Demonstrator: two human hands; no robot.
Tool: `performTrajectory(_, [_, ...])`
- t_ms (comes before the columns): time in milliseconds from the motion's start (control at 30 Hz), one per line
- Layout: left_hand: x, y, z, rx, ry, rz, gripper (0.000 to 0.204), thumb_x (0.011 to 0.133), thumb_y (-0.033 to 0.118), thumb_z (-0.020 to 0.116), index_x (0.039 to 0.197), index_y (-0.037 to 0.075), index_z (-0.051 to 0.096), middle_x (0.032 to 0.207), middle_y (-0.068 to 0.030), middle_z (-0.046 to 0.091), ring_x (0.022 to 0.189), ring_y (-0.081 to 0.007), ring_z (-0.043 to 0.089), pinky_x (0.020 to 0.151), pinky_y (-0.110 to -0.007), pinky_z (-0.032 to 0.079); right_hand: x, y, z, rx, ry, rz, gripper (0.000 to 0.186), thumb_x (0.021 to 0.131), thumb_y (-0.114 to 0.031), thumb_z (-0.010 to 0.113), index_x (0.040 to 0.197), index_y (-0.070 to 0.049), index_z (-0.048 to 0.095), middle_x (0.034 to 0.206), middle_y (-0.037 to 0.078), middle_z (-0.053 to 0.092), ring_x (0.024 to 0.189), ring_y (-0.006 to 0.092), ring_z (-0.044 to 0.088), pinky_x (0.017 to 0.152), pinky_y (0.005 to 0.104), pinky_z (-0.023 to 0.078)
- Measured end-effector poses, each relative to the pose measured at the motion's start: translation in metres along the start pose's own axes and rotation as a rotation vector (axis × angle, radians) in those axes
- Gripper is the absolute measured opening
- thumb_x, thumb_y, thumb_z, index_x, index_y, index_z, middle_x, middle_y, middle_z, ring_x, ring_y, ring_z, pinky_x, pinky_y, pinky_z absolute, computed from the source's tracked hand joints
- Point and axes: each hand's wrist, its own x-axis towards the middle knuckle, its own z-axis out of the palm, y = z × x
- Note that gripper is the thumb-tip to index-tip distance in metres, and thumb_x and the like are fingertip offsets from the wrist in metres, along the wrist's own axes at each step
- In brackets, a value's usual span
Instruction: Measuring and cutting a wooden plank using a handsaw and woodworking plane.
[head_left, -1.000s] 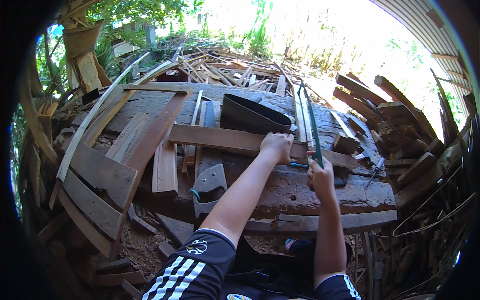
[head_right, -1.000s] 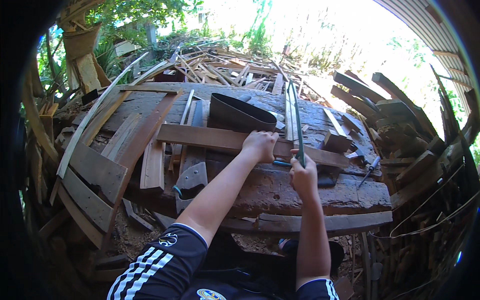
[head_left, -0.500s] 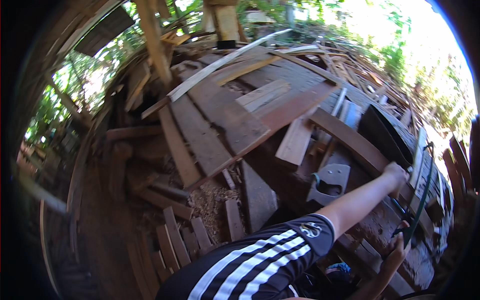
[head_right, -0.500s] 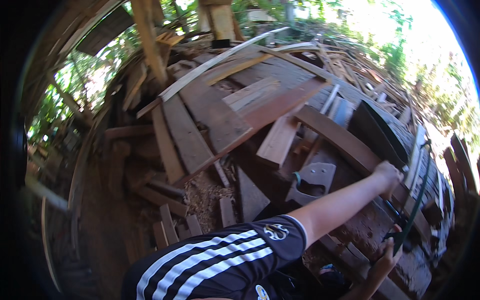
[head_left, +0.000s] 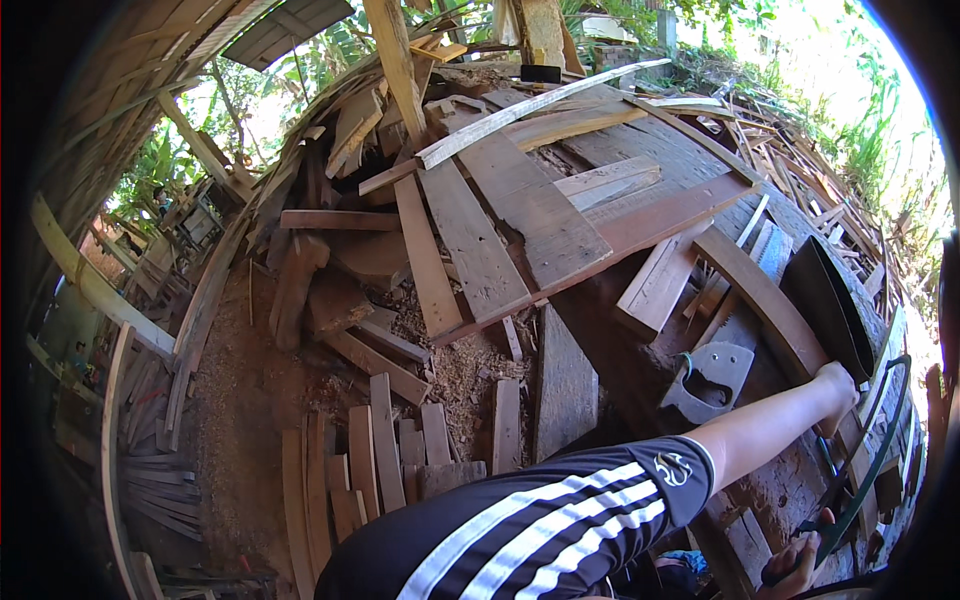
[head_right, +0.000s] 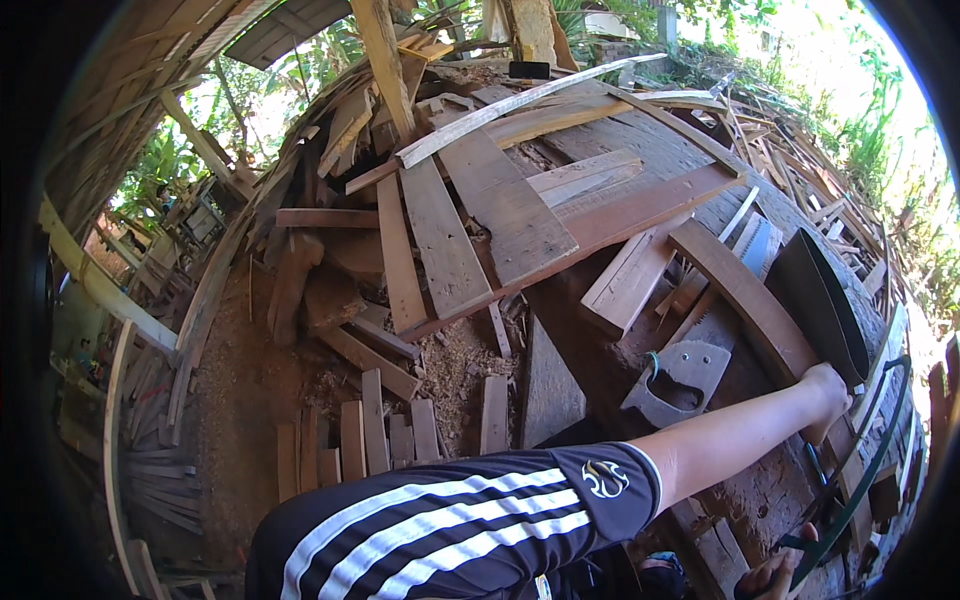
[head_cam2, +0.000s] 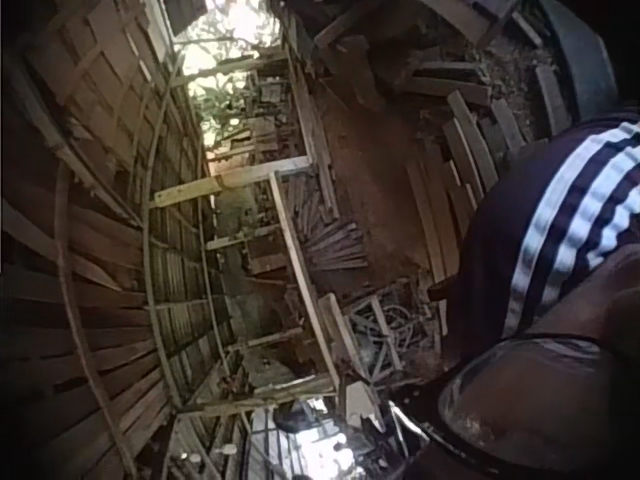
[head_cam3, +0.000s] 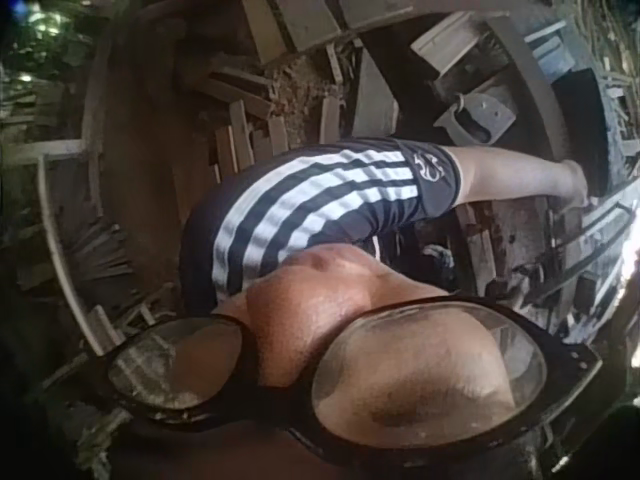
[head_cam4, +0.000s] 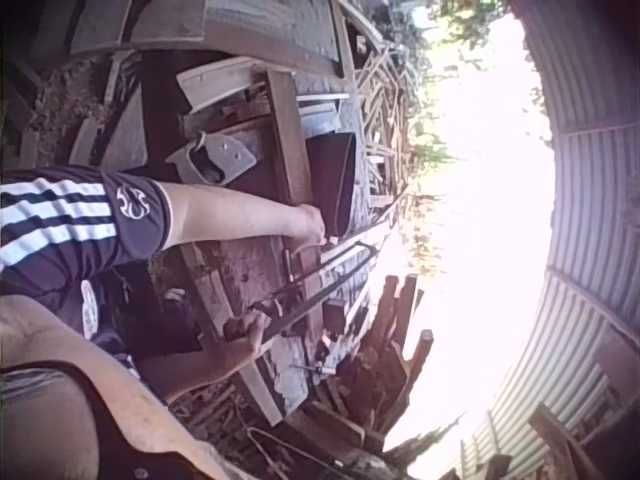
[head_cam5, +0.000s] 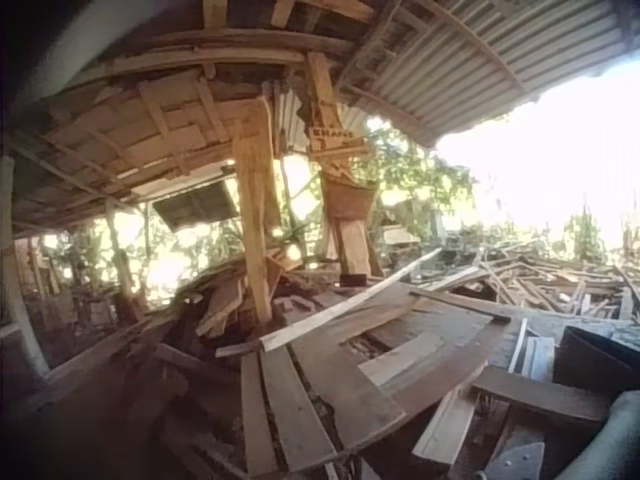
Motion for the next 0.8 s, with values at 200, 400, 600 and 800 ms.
performTrajectory(200, [-0.007,-0.003,0.004,0.009,0.038,-0.029,0.070,0.072,0.045,0.078,0.131,0.010,0.066,0.125,-0.0080,0.073,0.117,-0.0220,0.069,0.097,-0.037,0.051,0.035,-0.030,0.066,0.131,0.186,-0.078,0.044,0.108,-0.027,0.051,0.148,-0.011,0.049,0.056,-0.006,0.032,0.038,0.0047,0.028,0.035,0.0233,0.025])
performTrajectory(400, [-0.004,-0.002,0.000,0.004,0.016,-0.025,0.068,0.071,0.045,0.078,0.129,0.011,0.067,0.124,-0.0079,0.073,0.117,-0.0224,0.069,0.097,-0.037,0.052,-0.013,-0.025,0.071,-0.057,0.158,-0.148,0.042,0.108,-0.025,0.049,0.149,-0.014,0.047,0.056,-0.006,0.031,0.039,0.0048,0.030,0.035,0.0235,0.027])
performTrajectory(600, [-0.004,0.001,0.003,0.030,0.104,0.007,0.070,0.071,0.047,0.080,0.128,0.008,0.067,0.125,-0.0096,0.073,0.116,-0.0232,0.070,0.096,-0.037,0.053,-0.006,-0.010,0.060,0.037,0.133,-0.175,0.041,0.108,-0.024,0.050,0.147,-0.014,0.049,0.057,-0.006,0.033,0.041,0.0041,0.031,0.037,0.0229,0.028])
performTrajectory(800, [-0.010,-0.004,0.008,-0.033,0.055,-0.013,0.067,0.072,0.043,0.079,0.127,0.007,0.066,0.125,-0.0112,0.073,0.117,-0.0241,0.070,0.098,-0.038,0.052,0.029,-0.034,0.086,-0.120,0.218,-0.231,0.039,0.106,-0.021,0.053,0.143,-0.012,0.055,0.067,-0.005,0.042,0.045,0.0036,0.037,0.039,0.0218,0.031])
